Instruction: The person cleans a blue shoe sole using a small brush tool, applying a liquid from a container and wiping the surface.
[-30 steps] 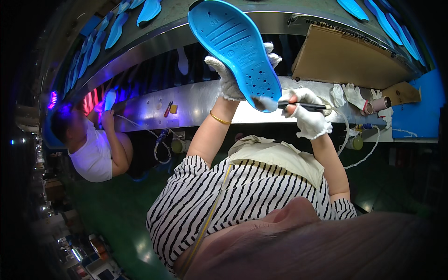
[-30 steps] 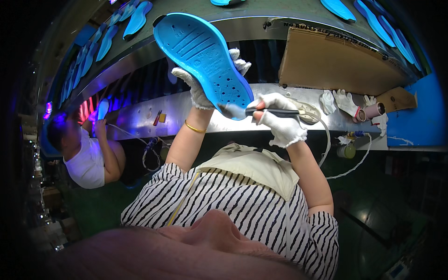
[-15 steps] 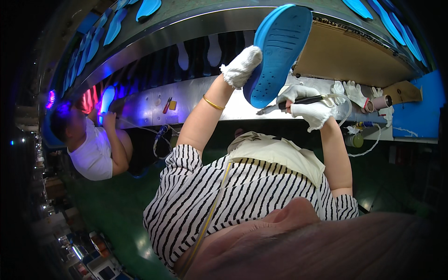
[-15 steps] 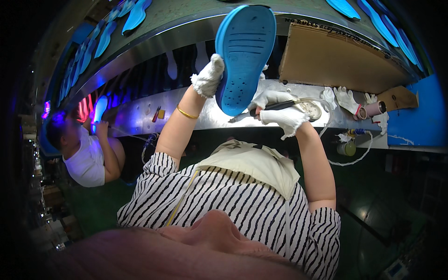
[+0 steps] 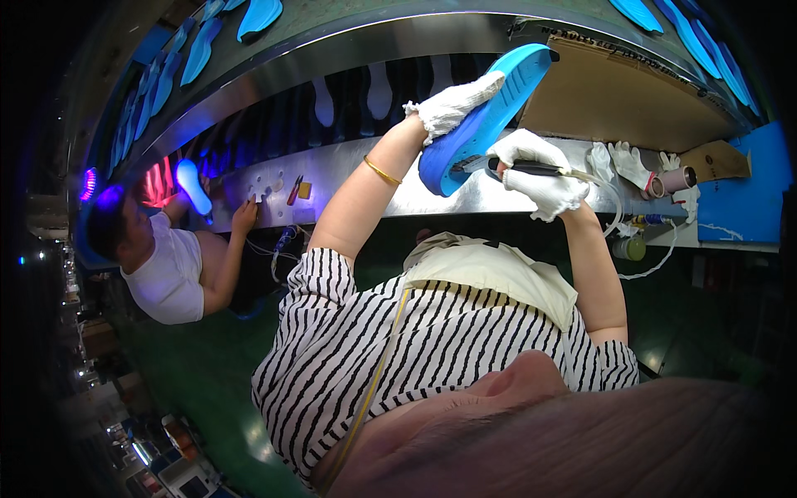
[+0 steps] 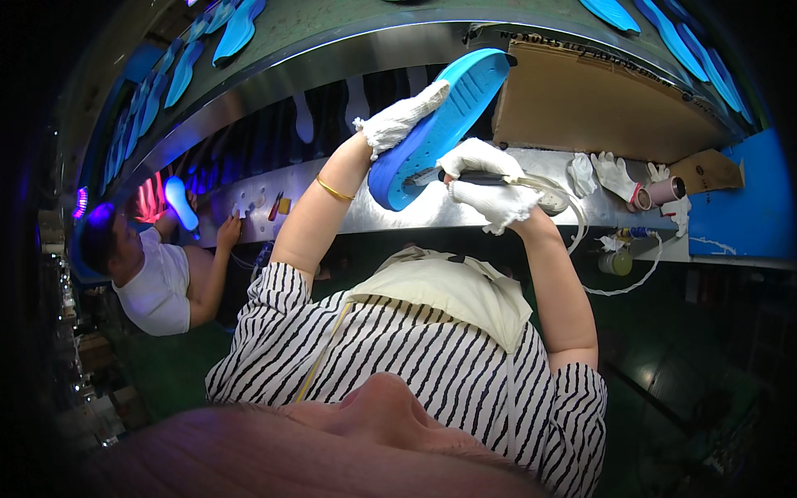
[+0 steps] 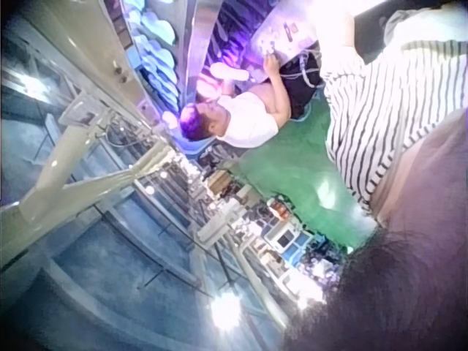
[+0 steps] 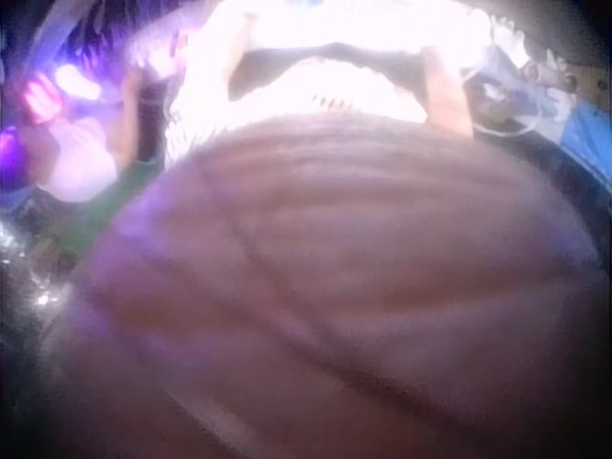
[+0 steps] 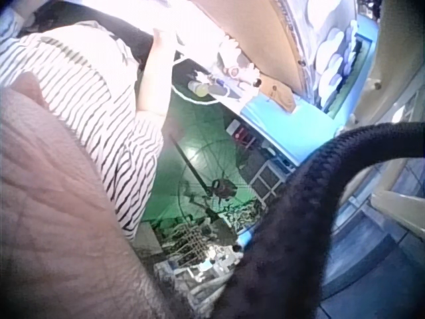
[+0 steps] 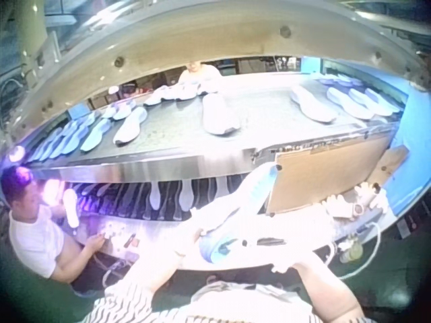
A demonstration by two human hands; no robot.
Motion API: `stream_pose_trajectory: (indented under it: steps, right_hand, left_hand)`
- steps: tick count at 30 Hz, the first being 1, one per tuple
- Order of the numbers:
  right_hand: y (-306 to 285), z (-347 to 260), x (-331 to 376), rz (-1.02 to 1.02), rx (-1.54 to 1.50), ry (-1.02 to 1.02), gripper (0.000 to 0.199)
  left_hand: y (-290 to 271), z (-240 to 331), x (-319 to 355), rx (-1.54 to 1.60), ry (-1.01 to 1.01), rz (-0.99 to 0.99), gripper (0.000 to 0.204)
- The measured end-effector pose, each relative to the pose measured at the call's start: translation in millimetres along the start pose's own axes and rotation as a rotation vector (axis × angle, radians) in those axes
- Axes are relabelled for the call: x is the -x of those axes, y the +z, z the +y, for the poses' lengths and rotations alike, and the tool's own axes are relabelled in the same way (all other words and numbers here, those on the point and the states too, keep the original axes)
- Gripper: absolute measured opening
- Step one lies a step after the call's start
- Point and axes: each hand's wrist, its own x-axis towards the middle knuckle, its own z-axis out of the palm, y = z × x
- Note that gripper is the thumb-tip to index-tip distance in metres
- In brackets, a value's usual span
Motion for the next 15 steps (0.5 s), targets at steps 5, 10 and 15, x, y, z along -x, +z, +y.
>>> stream_pose_trajectory:
  steps: [5,10,15]
  right_hand:
    - [-8.8,17.6,-1.7,-0.099,0.021,-0.155,0.012]
    - [-19.2,9.4,-8.2,0.067,0.001,-0.236,0.015]
    - [-31.3,5.4,-5.7,-0.108,0.124,-0.225,0.015]
  left_hand:
    - [1.8,6.6,-2.5,-0.017,0.069,-0.059,0.070]
    - [1.7,7.7,3.9,0.062,0.044,0.004,0.070]
    - [-18.7,-10.6,-4.6,0.009,0.040,0.047,0.082]
